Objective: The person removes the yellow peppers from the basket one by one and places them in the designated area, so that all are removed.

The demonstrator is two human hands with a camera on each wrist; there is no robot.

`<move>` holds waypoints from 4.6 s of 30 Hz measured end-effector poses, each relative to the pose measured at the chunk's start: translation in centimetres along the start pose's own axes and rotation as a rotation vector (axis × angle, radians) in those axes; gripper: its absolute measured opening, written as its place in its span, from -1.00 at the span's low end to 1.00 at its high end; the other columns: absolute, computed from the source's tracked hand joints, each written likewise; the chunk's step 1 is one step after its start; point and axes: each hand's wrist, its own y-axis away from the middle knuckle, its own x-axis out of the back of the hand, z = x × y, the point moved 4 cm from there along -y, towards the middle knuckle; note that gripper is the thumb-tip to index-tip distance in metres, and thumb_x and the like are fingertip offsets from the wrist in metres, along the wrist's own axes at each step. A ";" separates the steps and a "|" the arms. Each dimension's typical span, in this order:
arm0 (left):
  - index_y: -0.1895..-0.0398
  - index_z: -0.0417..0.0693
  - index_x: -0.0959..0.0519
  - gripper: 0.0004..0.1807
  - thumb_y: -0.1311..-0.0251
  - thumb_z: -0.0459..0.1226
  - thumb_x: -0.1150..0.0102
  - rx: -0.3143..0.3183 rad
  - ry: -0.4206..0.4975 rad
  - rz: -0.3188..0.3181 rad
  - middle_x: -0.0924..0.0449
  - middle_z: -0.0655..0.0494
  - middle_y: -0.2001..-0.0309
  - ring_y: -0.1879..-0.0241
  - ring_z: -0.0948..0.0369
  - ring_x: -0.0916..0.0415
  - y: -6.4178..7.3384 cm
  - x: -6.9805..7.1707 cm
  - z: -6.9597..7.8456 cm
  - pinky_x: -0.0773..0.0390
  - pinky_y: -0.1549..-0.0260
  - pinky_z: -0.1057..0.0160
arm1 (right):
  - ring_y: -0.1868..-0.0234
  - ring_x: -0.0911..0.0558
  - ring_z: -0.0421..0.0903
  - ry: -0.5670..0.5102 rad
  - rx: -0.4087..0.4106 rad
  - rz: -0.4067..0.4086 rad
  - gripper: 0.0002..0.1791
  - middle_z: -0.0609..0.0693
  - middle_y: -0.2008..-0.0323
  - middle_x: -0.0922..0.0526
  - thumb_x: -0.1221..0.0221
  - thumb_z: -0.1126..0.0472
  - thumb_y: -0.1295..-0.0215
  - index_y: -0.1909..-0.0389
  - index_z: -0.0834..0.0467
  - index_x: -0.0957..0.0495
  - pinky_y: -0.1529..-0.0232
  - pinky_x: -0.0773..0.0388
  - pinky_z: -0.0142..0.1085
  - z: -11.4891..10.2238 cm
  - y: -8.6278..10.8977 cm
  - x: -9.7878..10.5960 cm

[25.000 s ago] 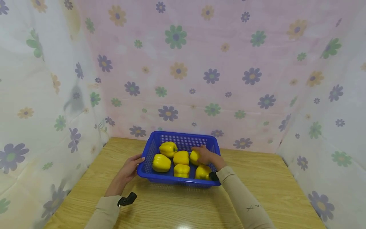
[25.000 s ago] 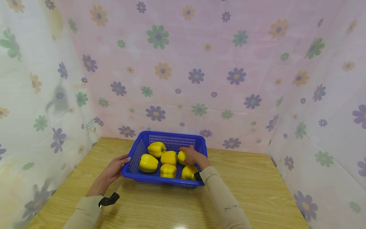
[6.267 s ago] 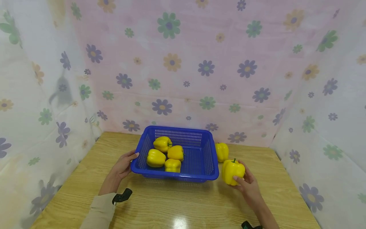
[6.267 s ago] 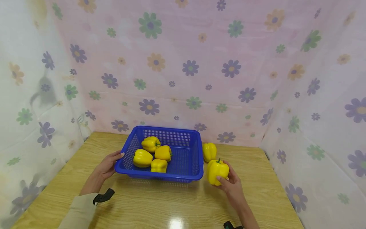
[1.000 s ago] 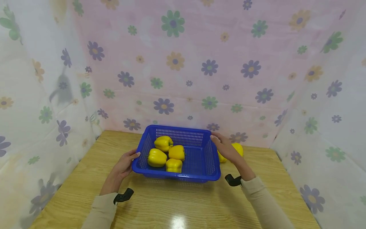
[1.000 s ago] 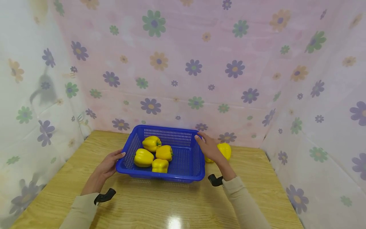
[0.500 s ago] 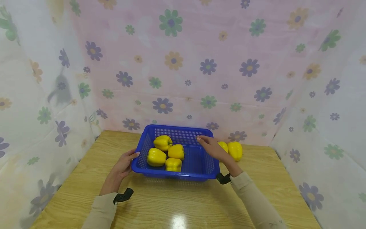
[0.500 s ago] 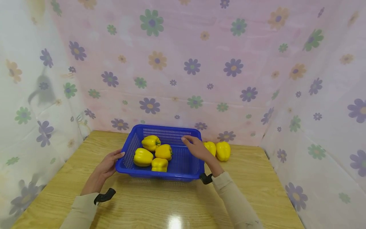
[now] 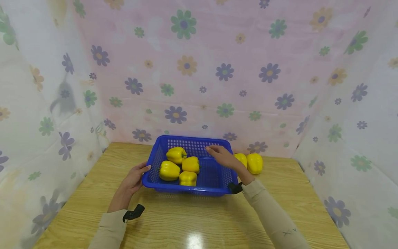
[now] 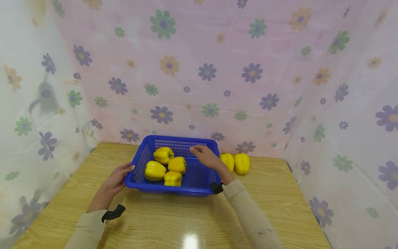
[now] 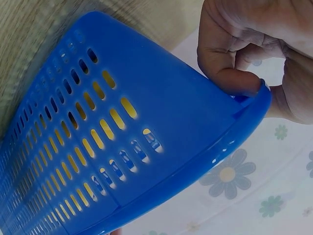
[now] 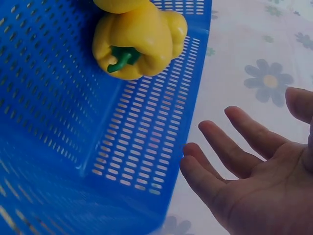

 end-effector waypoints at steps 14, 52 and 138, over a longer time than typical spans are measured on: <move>-0.57 -0.42 0.09 -0.32 -0.60 -0.26 0.13 -0.006 0.016 -0.014 -0.60 0.21 -0.01 0.05 0.32 -0.64 0.1 0.0 0.0 -0.67 0.02 0.30 | -0.40 -0.39 0.26 0.007 -0.078 -0.172 -0.40 0.33 -0.40 -0.39 -0.07 0.10 -0.55 -0.45 0.36 -0.30 -0.39 -0.37 0.13 0.9 -2.0 -1.6; -0.58 -0.40 0.08 -0.33 -0.60 -0.26 0.15 0.010 0.022 0.015 -0.55 0.19 -0.08 -0.01 0.32 -0.59 0.0 -0.2 -0.1 -0.64 -0.05 0.28 | -0.46 -0.32 0.23 0.016 -0.138 -0.272 -0.14 0.26 -0.46 -0.31 -0.34 0.06 -0.34 -0.54 0.24 -0.18 -0.42 -0.34 0.12 4.1 -4.7 -5.7; -0.60 -0.37 0.16 -0.27 -0.61 -0.20 0.13 0.039 -0.020 0.044 -0.27 -0.19 -0.40 -0.04 0.34 -0.56 0.4 -0.3 -0.3 -0.62 -0.10 0.25 | -0.46 -0.31 0.21 0.042 -0.120 -0.131 -0.31 0.24 -0.50 -0.26 -0.15 0.22 -0.49 -0.55 0.22 -0.17 -0.46 -0.26 0.12 4.0 -3.6 -4.4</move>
